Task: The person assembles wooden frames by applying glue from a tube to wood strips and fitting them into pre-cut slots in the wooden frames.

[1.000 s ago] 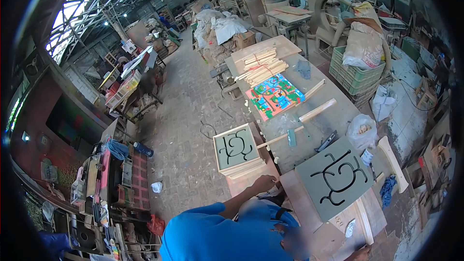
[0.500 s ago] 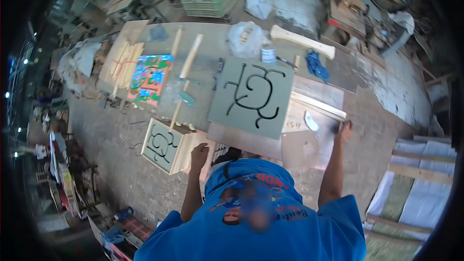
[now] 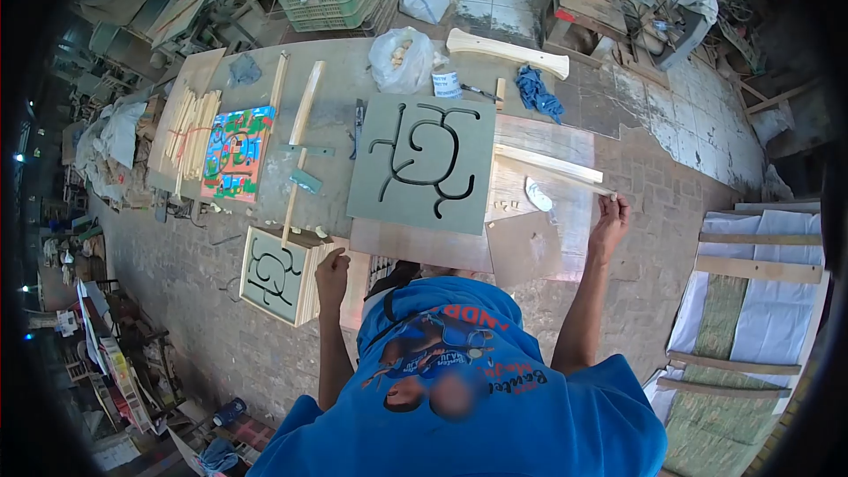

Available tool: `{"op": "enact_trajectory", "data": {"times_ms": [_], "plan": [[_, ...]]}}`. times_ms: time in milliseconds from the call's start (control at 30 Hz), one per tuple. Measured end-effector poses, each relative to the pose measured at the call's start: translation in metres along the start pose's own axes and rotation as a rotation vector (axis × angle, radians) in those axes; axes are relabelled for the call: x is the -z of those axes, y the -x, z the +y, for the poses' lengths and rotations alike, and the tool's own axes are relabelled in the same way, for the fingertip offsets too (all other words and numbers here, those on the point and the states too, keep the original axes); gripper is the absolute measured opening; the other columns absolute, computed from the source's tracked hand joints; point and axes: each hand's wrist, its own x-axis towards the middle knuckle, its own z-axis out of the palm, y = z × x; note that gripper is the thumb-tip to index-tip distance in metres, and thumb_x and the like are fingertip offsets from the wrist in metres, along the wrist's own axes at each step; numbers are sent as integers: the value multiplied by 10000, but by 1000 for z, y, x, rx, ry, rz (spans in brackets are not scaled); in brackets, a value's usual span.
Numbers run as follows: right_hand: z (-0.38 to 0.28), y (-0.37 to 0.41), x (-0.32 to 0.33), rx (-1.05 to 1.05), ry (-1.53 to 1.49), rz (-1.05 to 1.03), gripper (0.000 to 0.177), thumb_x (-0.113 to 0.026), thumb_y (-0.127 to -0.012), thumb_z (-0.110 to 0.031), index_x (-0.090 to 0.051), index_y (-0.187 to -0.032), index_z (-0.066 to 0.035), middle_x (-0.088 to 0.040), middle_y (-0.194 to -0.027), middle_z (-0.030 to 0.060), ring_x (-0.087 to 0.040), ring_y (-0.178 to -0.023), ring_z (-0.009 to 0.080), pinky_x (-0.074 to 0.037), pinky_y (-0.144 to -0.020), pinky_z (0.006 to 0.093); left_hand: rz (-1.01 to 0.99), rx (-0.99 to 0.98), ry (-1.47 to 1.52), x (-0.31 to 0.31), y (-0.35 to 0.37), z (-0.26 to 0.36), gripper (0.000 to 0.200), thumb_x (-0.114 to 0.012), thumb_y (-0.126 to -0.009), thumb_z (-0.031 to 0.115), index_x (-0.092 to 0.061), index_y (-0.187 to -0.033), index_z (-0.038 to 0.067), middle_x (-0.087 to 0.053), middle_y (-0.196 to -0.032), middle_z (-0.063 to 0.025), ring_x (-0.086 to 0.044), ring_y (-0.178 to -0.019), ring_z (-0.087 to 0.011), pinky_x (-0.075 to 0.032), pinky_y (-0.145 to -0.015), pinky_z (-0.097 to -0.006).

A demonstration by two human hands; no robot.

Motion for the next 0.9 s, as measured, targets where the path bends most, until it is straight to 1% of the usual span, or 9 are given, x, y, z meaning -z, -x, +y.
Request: {"op": "enact_trajectory", "data": {"times_ms": [133,200,233,367,433,500,667,767,900], "plan": [[-78,18,-38,164,57,-61,155,-561,-940,-35,-568,-1092,-3,-615,-1064,102,-625,-927,183,-506,-880,330,-17,-150,-5,2,-13,70,234,-582,-871,86,-664,-1056,-30,-638,-751,-97,-592,-710,-125,-472,-653,-277],[-116,29,-56,310,3,-120,171,-544,-948,-31,-566,-1113,8,-628,-1053,123,-637,-964,200,-530,-889,340,-5,-250,107,-3,-17,109,225,-585,-874,65,-655,-1067,-29,-648,-790,-89,-601,-737,-133,-484,-687,-279],[-129,34,-62,331,-26,-153,183,-551,-949,-44,-562,-1125,7,-618,-1095,141,-626,-1015,219,-533,-914,360,-46,-335,152,-6,-28,107,232,-569,-896,42,-636,-1107,-28,-664,-910,-98,-618,-813,-139,-488,-730,-269],[-154,56,-93,330,-199,-249,191,-562,-946,-55,-561,-1130,-4,-615,-1113,150,-619,-1041,219,-535,-915,364,-126,-441,351,-14,-27,194,279,-525,-937,40,-580,-1195,-49,-649,-1050,-103,-621,-908,-150,-505,-785,-275],[-154,70,-104,237,-281,-257,185,-586,-935,-71,-563,-1115,-37,-625,-1105,151,-620,-1031,228,-522,-902,369,-161,-427,579,-15,-24,227,312,-524,-946,48,-542,-1246,-35,-630,-1150,-121,-637,-950,-182,-522,-814,-291],[-150,84,-118,202,-322,-282,187,-588,-932,-68,-562,-1116,-43,-626,-1100,144,-619,-1028,223,-522,-897,363,-186,-418,647,-11,-20,249,305,-525,-946,46,-541,-1240,-34,-629,-1152,-127,-639,-958,-189,-526,-819,-295],[-138,118,-143,56,-410,-326,189,-609,-920,-76,-559,-1102,-57,-639,-1072,131,-625,-1008,220,-539,-866,355,-211,-392,761,-6,-23,236,246,-519,-941,25,-561,-1175,-41,-626,-1145,-161,-640,-989,-200,-541,-826,-291],[-132,130,-153,27,-386,-323,197,-614,-920,-90,-558,-1105,-53,-643,-1069,129,-626,-1011,218,-548,-870,357,-202,-431,947,1,-32,215,218,-512,-932,8,-553,-1133,-65,-619,-1134,-212,-642,-1012,-232,-572,-836,-303],[-124,145,-169,-17,-367,-346,206,-603,-924,-79,-556,-1120,-40,-640,-1079,135,-623,-1024,220,-549,-885,360,-244,-379,1058,17,-35,208,227,-531,-921,7,-573,-1134,-60,-642,-1108,-203,-648,-983,-242,-554,-845,-334]]}}
